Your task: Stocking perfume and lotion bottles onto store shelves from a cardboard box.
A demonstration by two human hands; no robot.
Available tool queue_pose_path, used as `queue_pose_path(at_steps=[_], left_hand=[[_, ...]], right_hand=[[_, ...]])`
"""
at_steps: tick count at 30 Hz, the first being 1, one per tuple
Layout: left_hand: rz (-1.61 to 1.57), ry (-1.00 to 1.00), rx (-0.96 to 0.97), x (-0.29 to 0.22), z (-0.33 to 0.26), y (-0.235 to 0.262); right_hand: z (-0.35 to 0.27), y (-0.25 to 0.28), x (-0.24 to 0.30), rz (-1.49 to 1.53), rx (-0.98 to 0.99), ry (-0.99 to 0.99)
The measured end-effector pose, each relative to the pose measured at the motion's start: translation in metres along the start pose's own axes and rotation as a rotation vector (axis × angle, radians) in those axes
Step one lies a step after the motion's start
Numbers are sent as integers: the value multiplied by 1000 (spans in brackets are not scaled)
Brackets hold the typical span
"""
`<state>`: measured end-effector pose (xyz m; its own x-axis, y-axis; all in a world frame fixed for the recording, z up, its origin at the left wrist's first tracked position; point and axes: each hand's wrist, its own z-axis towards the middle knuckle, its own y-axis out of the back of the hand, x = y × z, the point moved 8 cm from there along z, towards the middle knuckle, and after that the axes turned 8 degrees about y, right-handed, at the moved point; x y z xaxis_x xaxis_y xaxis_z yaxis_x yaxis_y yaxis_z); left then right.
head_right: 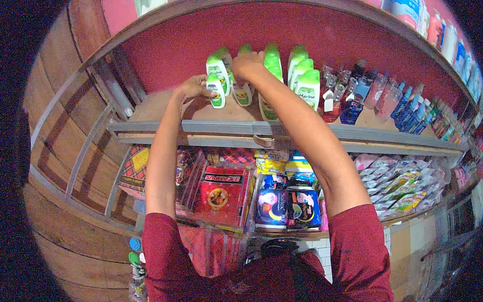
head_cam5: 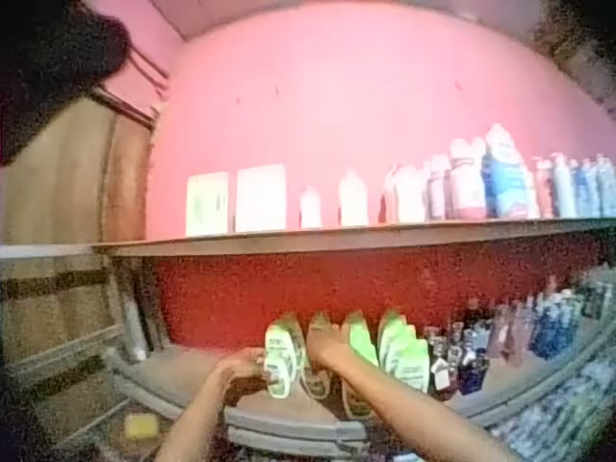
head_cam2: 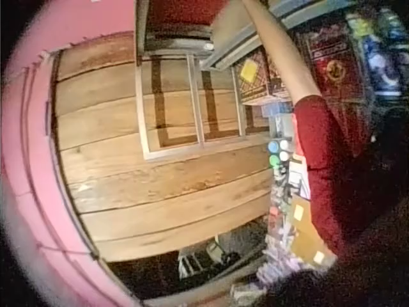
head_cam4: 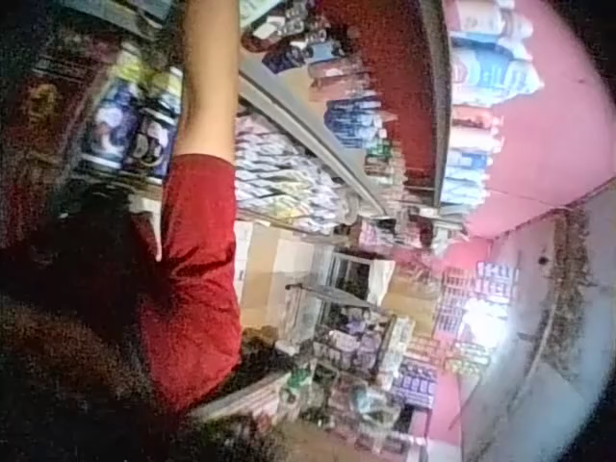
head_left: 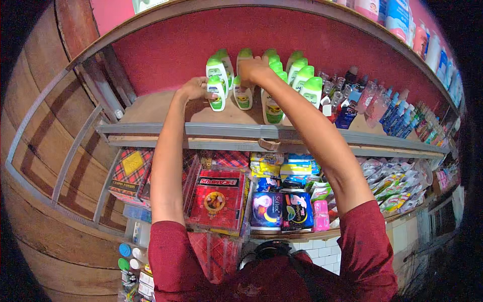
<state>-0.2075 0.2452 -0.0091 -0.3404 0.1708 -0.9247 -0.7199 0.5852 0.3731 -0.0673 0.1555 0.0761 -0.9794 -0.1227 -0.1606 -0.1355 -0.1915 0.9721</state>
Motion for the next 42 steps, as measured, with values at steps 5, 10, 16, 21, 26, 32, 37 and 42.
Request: queue_pose_path(at_steps=[5, 10, 16, 21, 26, 32, 37, 42], left_hand=[[-19, 12, -31, 6, -2, -1], [8, -6, 39, 16, 8, -3], [93, -27, -32, 13, 6, 0], [100, -48, -55, 8, 1, -3], [131, -70, -53, 13, 5, -5], [175, -102, -60, 5, 1, -6], [95, -24, -98, 1, -13, -11], [146, -30, -107, -2, -15, -10]], right_hand=[[-1, 2, 4, -48, 33, 15], [-1, 4, 8, -24, 9, -1], [-4, 7, 12, 18, -57, 23], [-7, 10, 13, 26, -112, 26], [-7, 6, 16, 5, -136, 18], [0, -5, 19, -137, -25, 53], [-1, -5, 19, -64, -85, 36], [-9, -1, 22, -128, -96, 60]])
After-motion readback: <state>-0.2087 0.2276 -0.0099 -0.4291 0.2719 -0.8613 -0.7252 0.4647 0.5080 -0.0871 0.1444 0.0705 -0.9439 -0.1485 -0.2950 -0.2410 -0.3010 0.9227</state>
